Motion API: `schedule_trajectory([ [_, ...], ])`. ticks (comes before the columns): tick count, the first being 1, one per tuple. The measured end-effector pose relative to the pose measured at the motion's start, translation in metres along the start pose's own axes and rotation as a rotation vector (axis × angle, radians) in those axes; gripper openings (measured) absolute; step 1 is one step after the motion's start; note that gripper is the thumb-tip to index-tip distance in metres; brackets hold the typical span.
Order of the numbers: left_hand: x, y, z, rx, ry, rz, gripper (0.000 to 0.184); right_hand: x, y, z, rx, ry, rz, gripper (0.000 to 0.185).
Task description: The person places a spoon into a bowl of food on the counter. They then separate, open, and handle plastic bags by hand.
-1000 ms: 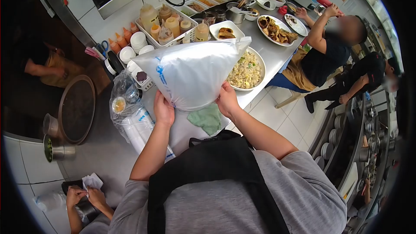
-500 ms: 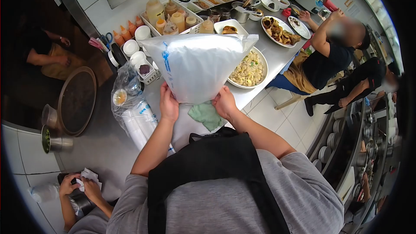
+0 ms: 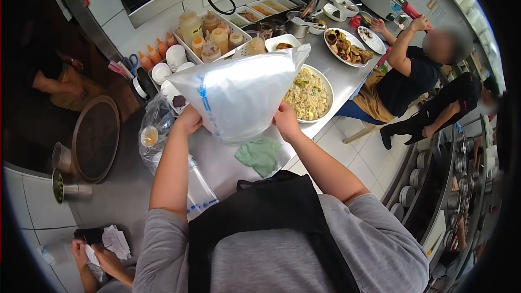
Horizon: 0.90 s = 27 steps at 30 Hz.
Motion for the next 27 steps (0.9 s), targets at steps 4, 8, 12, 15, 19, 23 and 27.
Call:
schedule_trajectory([
  [4, 0.03, 0.008, 0.016, -0.106, 0.058, 0.024, 0.028, 0.001, 0.005, -0.01, -0.001, 0.082, -0.065, 0.016],
  [8, 0.04, -0.002, 0.015, -0.162, -0.035, 0.075, 0.029, -0.007, 0.008, -0.017, 0.15, 0.056, -0.196, 0.016],
  [12, 0.016, -0.033, -0.013, -0.355, -0.234, 0.069, 0.032, 0.001, -0.003, -0.015, 0.121, 0.069, 0.105, 0.017],
  [15, 0.118, 0.049, 0.031, -0.366, -0.039, -0.08, 0.037, 0.007, 0.001, -0.008, -0.057, 0.127, 0.142, 0.016],
  [19, 0.102, 0.05, 0.025, -0.442, -0.038, -0.067, 0.037, 0.002, 0.002, -0.006, -0.083, 0.129, -0.028, 0.015],
  [23, 0.076, 0.05, 0.023, -0.493, -0.032, -0.057, 0.037, -0.011, 0.011, -0.004, 0.167, 0.027, 0.028, 0.017],
  [27, 0.068, 0.029, 0.026, -0.454, 0.001, -0.017, 0.038, -0.008, 0.04, -0.007, -0.142, 0.221, 0.038, 0.028],
])
Point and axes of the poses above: each hand's wrist, its own x-axis towards the middle knuckle, its own z-axis out of the back of the hand, y = z × x, the point moved 4 cm from there along x, towards the middle knuckle, and after that the axes turned 2 degrees about x, right-handed, at the moved point
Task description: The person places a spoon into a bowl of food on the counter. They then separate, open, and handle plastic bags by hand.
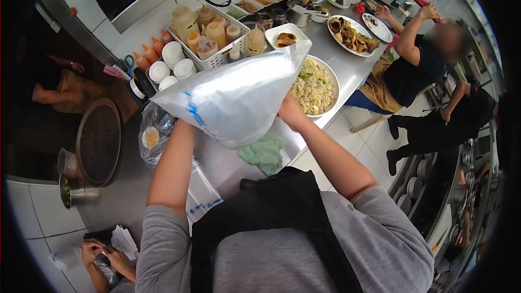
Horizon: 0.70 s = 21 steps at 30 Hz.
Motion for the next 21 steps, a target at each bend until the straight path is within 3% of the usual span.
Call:
schedule_trajectory([
  [5, 0.009, -0.006, -0.004, 0.027, 0.011, 0.031, 0.039, 0.041, 0.022, -0.007, 0.113, 0.234, -0.034, 0.037],
  [7, 0.009, 0.001, -0.003, 0.009, 0.011, 0.036, 0.039, 0.05, 0.02, -0.009, 0.164, 0.384, -0.257, 0.037],
  [13, 0.004, 0.018, -0.001, -0.044, 0.018, 0.048, 0.039, 0.079, -0.013, 0.0, 0.47, 0.466, -0.479, 0.038],
  [17, -0.003, 0.014, 0.003, -0.065, 0.039, 0.066, 0.04, 0.07, -0.029, 0.006, 0.392, 0.376, -0.481, 0.029],
  [21, -0.005, 0.004, 0.001, -0.07, 0.078, 0.09, 0.04, 0.063, -0.055, 0.001, 0.352, 0.249, -0.622, 0.018],
])
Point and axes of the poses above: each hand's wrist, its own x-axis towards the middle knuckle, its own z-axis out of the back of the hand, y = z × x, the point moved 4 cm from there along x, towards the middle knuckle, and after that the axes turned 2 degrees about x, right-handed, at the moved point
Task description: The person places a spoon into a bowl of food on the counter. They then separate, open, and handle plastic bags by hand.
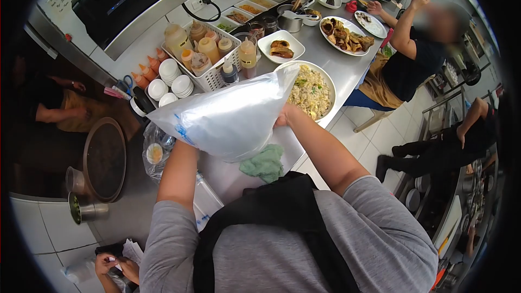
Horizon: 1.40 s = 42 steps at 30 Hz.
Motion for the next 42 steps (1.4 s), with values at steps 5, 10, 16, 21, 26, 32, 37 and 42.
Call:
schedule_trajectory([
  [5, -0.032, 0.0, -0.003, -0.041, 0.083, 0.034, 0.041, -0.017, -0.009, -0.007, 0.02, -0.037, 0.011, 0.014],
  [10, -0.096, 0.021, -0.005, -0.15, 0.204, 0.004, 0.043, -0.068, -0.013, -0.021, 0.167, 0.194, 0.071, 0.017],
  [16, -0.135, 0.034, -0.011, -0.312, 0.164, -0.114, 0.049, -0.081, -0.053, -0.032, 0.339, 0.224, 0.104, 0.017],
  [21, -0.154, 0.046, -0.001, -0.324, 0.176, -0.044, 0.052, -0.1, -0.065, -0.048, 0.341, 0.208, 0.074, 0.011],
  [26, -0.205, 0.055, -0.015, -0.341, 0.103, -0.119, 0.051, -0.099, -0.102, -0.032, 0.252, 0.267, 0.057, 0.012],
  [32, -0.246, 0.076, 0.005, -0.3, -0.034, -0.081, 0.05, -0.103, -0.118, -0.031, -0.024, 0.299, -0.087, 0.013],
  [37, -0.259, 0.109, 0.021, -0.214, -0.22, -0.005, 0.05, -0.111, -0.123, -0.035, 0.108, 0.312, -0.102, 0.011],
  [42, -0.214, 0.113, 0.014, -0.277, -0.467, -0.101, 0.041, -0.086, -0.131, -0.04, 0.247, 0.138, -0.018, 0.011],
])
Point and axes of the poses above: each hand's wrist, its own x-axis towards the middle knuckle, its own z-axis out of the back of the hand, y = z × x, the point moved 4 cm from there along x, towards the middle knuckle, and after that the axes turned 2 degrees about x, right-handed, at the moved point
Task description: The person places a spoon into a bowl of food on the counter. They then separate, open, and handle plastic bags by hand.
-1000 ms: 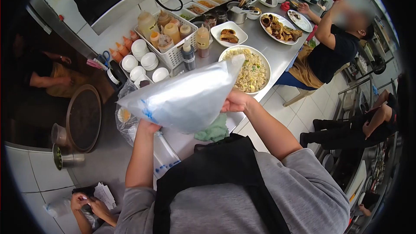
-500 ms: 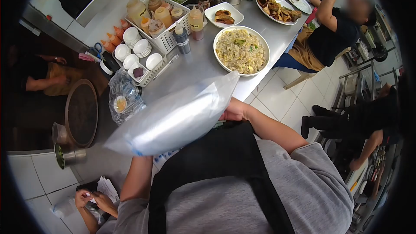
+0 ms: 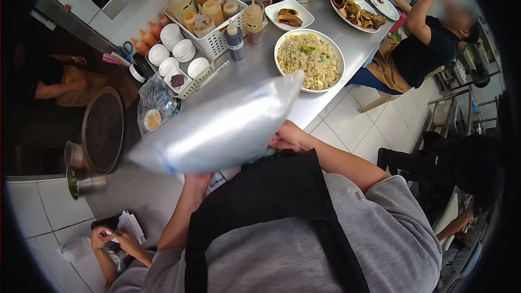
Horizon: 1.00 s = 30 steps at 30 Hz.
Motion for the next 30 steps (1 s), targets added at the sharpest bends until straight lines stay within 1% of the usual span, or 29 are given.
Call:
schedule_trajectory([
  [1, 0.018, -0.002, -0.004, -0.047, 0.145, -0.076, 0.036, 0.005, 0.003, -0.003, 0.101, -0.047, 0.1, 0.012],
  [2, 0.025, -0.004, -0.02, -0.1, 0.219, -0.135, 0.033, 0.009, 0.007, -0.003, 0.2, -0.092, 0.198, 0.014],
  [3, 0.037, 0.0, -0.022, -0.092, 0.316, -0.21, 0.033, 0.023, 0.009, 0.005, 0.243, 0.107, 0.296, 0.017],
  [4, 0.038, 0.003, -0.03, -0.097, 0.312, -0.214, 0.033, 0.025, 0.013, -0.003, 0.239, 0.109, 0.29, 0.017],
  [6, 0.04, 0.015, -0.042, -0.237, 0.2, -0.216, 0.034, 0.025, 0.022, -0.011, 0.31, -0.17, 0.433, 0.019],
  [8, 0.044, 0.022, -0.045, -0.259, 0.175, -0.222, 0.035, 0.016, 0.027, -0.022, 0.339, -0.187, 0.431, 0.02],
  [10, 0.049, 0.023, -0.051, -0.216, 0.17, -0.318, 0.039, 0.02, 0.025, -0.021, 0.365, -0.207, 0.427, 0.022],
  [11, 0.052, 0.028, -0.056, -0.22, 0.164, -0.319, 0.039, 0.028, 0.024, -0.015, 0.279, -0.237, 0.497, 0.024],
  [12, 0.05, 0.029, -0.061, -0.07, 0.058, -0.419, 0.041, 0.035, 0.022, -0.008, 0.192, -0.266, 0.565, 0.025],
  [13, 0.049, 0.027, -0.061, 0.082, -0.047, -0.517, 0.043, 0.041, 0.017, -0.003, 0.188, -0.265, 0.559, 0.025],
  [14, 0.052, 0.027, -0.061, 0.076, -0.048, -0.522, 0.043, 0.046, 0.016, 0.002, 0.123, -0.309, 0.586, 0.026],
  [15, 0.059, 0.028, -0.058, 0.098, -0.048, -0.577, 0.044, 0.051, 0.016, 0.007, 0.059, -0.354, 0.614, 0.026],
  [16, 0.061, 0.028, -0.058, 0.119, -0.05, -0.628, 0.045, 0.058, 0.014, 0.013, 0.054, -0.353, 0.614, 0.026],
  [17, 0.063, 0.03, -0.057, 0.112, -0.051, -0.629, 0.045, 0.063, 0.014, 0.018, -0.008, -0.369, 0.679, 0.026],
  [18, 0.065, 0.03, -0.056, 0.178, -0.081, -0.659, 0.044, 0.065, 0.016, 0.022, -0.07, -0.383, 0.744, 0.027],
  [19, 0.064, 0.029, -0.057, 0.244, -0.111, -0.69, 0.043, 0.068, 0.016, 0.026, -0.077, -0.38, 0.747, 0.027],
  [20, 0.066, 0.029, -0.054, 0.235, -0.108, -0.696, 0.043, 0.068, 0.021, 0.031, -0.287, -0.46, 0.783, 0.027],
  [21, 0.073, 0.03, -0.045, 0.401, -0.165, -0.714, 0.042, 0.065, 0.027, 0.032, -0.497, -0.538, 0.818, 0.028],
  [22, 0.072, 0.027, -0.042, 0.568, -0.222, -0.73, 0.041, 0.058, 0.036, 0.031, -0.505, -0.533, 0.829, 0.028],
  [23, 0.072, 0.024, -0.037, 0.56, -0.216, -0.738, 0.041, 0.049, 0.042, 0.033, -0.68, -0.551, 0.74, 0.029],
  [24, 0.069, 0.023, -0.032, 0.576, -0.197, -0.65, 0.037, 0.039, 0.048, 0.034, -0.85, -0.569, 0.642, 0.03],
  [25, 0.064, 0.025, -0.027, 0.595, -0.181, -0.558, 0.033, 0.021, 0.053, 0.032, -0.85, -0.568, 0.645, 0.03],
  [26, 0.052, 0.028, -0.019, 0.596, -0.18, -0.558, 0.033, 0.003, 0.052, 0.027, -0.917, -0.491, 0.548, 0.025],
  [27, 0.034, 0.029, -0.017, 0.771, -0.094, -0.715, 0.027, -0.01, 0.045, 0.027, -0.979, -0.413, 0.447, 0.022],
  [28, 0.016, 0.029, -0.024, 0.941, -0.002, -0.869, 0.022, -0.023, 0.036, 0.033, -0.978, -0.416, 0.443, 0.022],
  [29, 0.006, 0.028, -0.027, 0.939, -0.004, -0.862, 0.022, -0.038, 0.026, 0.025, -1.284, -0.205, 0.644, 0.02],
  [30, -0.007, 0.037, -0.043, 1.164, 0.316, -0.738, 0.023, -0.049, 0.015, 0.015, -1.574, 0.033, 0.84, 0.02],
])
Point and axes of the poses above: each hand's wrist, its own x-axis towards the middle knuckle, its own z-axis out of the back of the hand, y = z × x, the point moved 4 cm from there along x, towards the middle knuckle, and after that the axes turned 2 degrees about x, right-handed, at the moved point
